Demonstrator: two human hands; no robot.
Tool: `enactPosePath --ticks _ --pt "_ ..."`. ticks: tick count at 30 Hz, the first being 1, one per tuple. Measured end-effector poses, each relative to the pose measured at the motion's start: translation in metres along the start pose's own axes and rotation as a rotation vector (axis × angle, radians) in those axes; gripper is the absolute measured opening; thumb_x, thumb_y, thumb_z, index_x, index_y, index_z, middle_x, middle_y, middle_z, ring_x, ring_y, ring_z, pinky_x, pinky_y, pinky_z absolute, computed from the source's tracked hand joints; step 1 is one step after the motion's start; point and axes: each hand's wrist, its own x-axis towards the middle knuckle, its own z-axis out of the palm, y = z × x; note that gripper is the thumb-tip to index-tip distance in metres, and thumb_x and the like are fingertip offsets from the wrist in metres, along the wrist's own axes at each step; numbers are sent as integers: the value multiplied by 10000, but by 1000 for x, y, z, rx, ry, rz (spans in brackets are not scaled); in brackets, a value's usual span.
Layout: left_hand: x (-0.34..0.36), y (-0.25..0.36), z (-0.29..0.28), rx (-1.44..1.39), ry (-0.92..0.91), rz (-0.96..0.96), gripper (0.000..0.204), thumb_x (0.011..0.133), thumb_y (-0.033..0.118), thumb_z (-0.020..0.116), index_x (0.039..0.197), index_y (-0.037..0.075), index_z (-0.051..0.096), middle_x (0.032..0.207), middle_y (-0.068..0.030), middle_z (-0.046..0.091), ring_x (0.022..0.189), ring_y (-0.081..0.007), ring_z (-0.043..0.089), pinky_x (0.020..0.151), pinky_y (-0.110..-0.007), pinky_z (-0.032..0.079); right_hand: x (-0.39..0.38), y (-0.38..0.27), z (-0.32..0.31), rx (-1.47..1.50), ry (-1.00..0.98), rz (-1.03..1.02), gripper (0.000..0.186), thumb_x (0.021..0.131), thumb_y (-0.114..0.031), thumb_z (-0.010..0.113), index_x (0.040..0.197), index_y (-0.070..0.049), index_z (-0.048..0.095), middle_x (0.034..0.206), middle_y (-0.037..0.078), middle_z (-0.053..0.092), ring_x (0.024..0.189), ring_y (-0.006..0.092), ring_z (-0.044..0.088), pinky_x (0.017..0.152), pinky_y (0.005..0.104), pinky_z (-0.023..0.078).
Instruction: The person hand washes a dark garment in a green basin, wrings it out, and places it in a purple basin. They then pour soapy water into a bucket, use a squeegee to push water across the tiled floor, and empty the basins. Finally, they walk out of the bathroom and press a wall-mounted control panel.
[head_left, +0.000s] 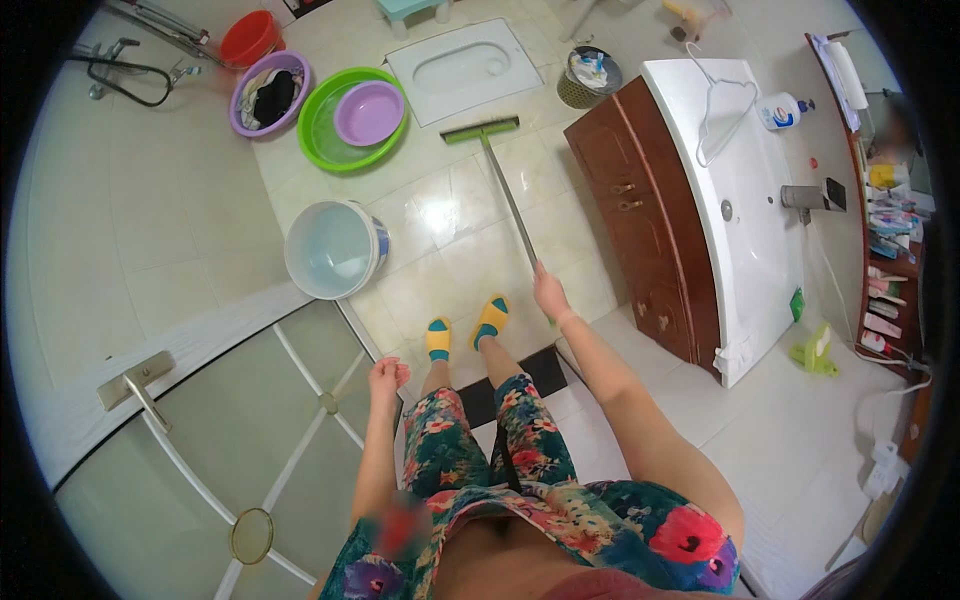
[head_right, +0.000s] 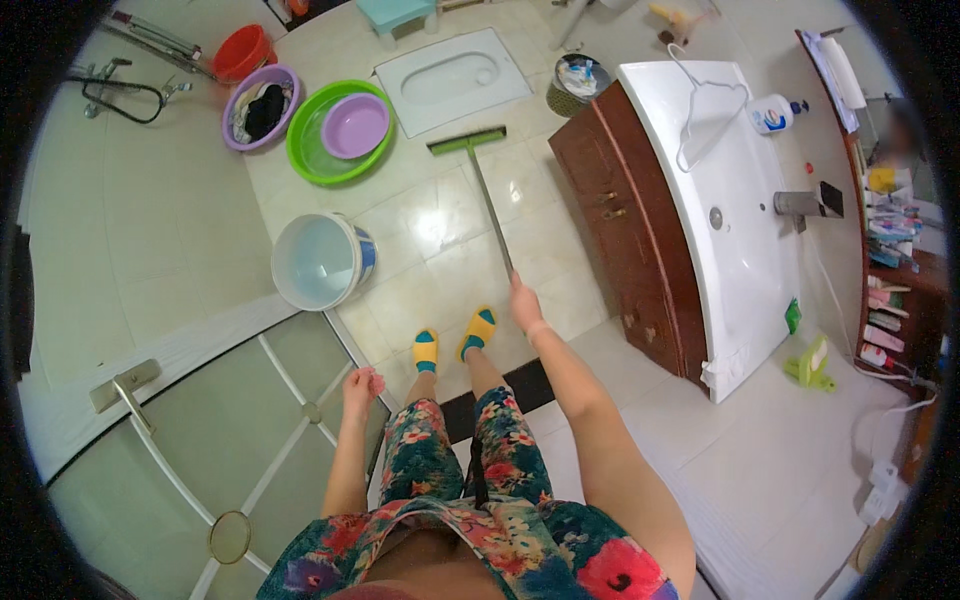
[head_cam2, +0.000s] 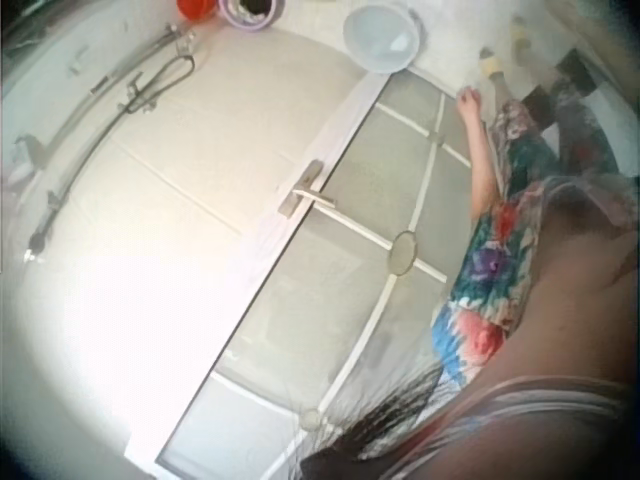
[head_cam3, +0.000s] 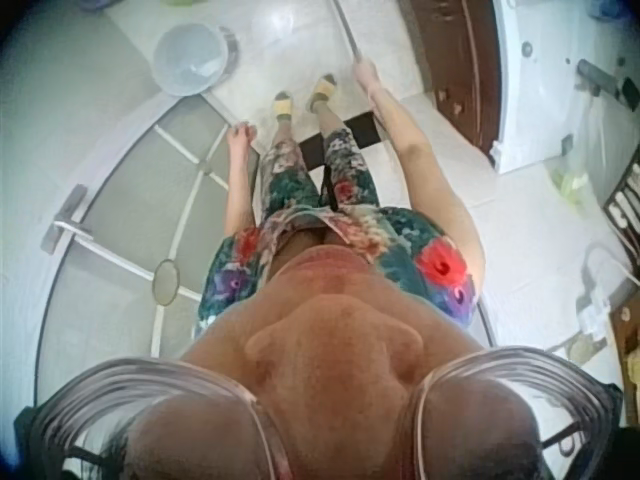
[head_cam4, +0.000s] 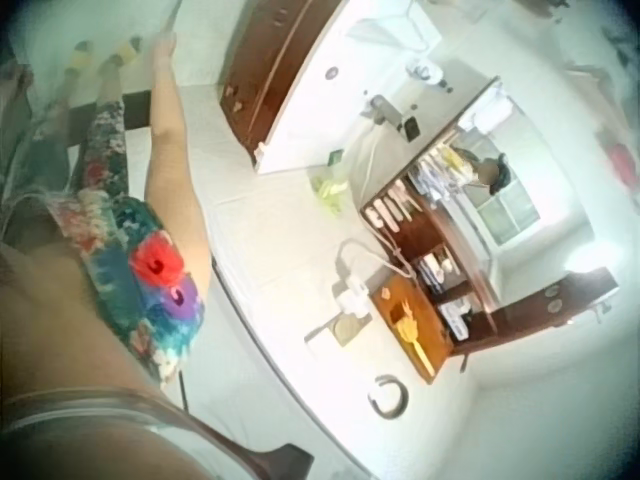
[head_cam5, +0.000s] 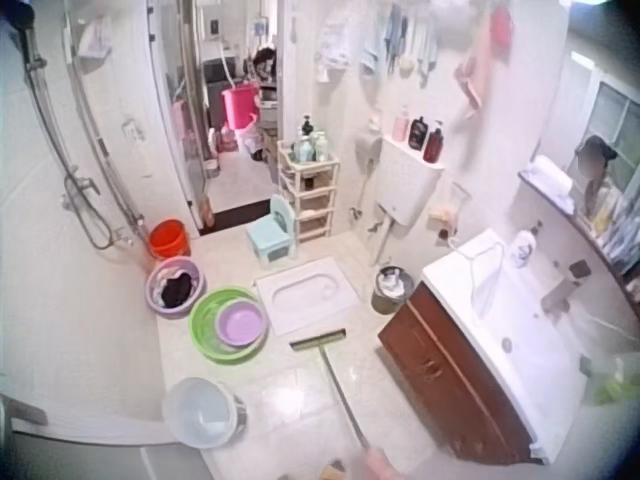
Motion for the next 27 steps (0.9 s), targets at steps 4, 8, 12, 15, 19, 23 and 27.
enactPosePath --ticks 4,8,12,15,19,23,27 --pt "-9 0 42 145 -35 -6 160 872 123 409 930 11 508 762 -89 580 618 -144 572 571 -242 484 97 -21 -27 -28 40 43 346 849 -142 393 1171 -21 435 719 246 558 610 366 553 559 414 452" --pt "-13 2 64 188 -75 -28 162 872 117 409 930 10 515 754 -77 575 605 -128 563 565 -231 475 47 12 -51 -7 197 -103 347 866 -190 406 1192 -73 427 705 229 557 523 336 544 498 389 434" --pt "-7 2 88 175 -88 -4 163 872 115 407 927 10 519 745 -74 571 593 -119 557 559 -228 475 -115 32 -88 86 38 115 374 878 -188 396 1241 -100 376 748 270 503 682 393 526 576 381 410" --pt "1 20 107 197 -147 25 163 871 108 400 921 11 522 745 -75 570 586 -117 556 555 -225 475 -244 45 -101 13 104 98 391 851 -128 438 1232 -59 387 775 277 522 678 389 545 585 395 427" --pt "11 36 125 241 -202 48 162 867 94 392 916 14 524 743 -77 570 584 -117 556 553 -224 475 -356 41 -106 -167 -93 361 451 834 -145 465 1269 -140 347 597 230 534 500 390 517 463 460 411" --pt "13 41 123 253 -180 38 163 868 87 387 915 16 526 741 -78 572 586 -118 557 552 -222 475 -341 67 -90 -215 -110 358 428 842 -145 438 1260 -121 349 600 228 539 507 390 524 471 466 419" --pt "10 34 106 236 -139 18 163 867 82 386 914 14 527 744 -79 572 590 -119 557 554 -222 476 -209 80 -87 -147 -97 291 403 858 -131 401 1251 -65 337 720 268 544 646 424 528 569 466 417"
